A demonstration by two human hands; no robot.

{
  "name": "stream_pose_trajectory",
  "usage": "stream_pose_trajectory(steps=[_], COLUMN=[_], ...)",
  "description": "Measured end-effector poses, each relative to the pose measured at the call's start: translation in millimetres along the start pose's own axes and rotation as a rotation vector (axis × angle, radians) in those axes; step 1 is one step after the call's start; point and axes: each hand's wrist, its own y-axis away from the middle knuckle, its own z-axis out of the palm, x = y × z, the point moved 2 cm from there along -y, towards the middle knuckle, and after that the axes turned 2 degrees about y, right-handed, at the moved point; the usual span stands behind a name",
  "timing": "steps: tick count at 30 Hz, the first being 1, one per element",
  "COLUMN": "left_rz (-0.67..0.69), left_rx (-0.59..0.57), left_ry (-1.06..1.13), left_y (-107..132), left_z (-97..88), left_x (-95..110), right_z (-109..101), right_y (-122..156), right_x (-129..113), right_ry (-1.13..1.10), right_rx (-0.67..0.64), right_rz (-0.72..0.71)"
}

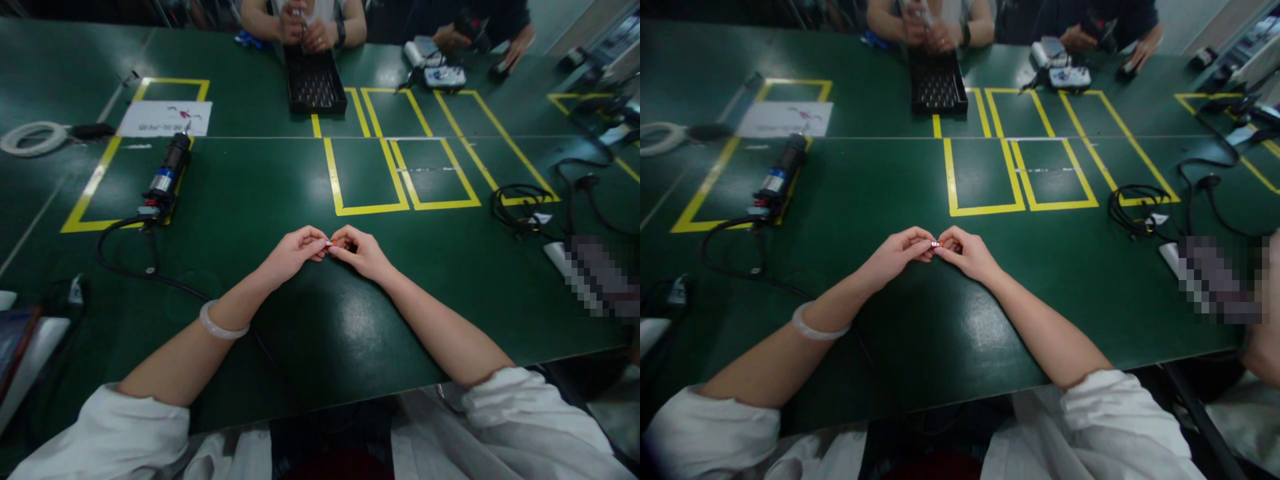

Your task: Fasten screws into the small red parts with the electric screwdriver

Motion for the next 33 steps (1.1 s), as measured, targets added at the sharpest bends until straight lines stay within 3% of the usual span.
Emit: stream_pose_trajectory(steps=[33], left_rz=[0.019], left_rx=[-0.026], left_ry=[0.02], left_y=[1.0], left_z=[0.9], left_x=[-1.8], right_z=[-0.6], right_y=[0.1], right_x=[2.3], right_ry=[-0.03], right_rx=[0.001], right_rz=[0.002])
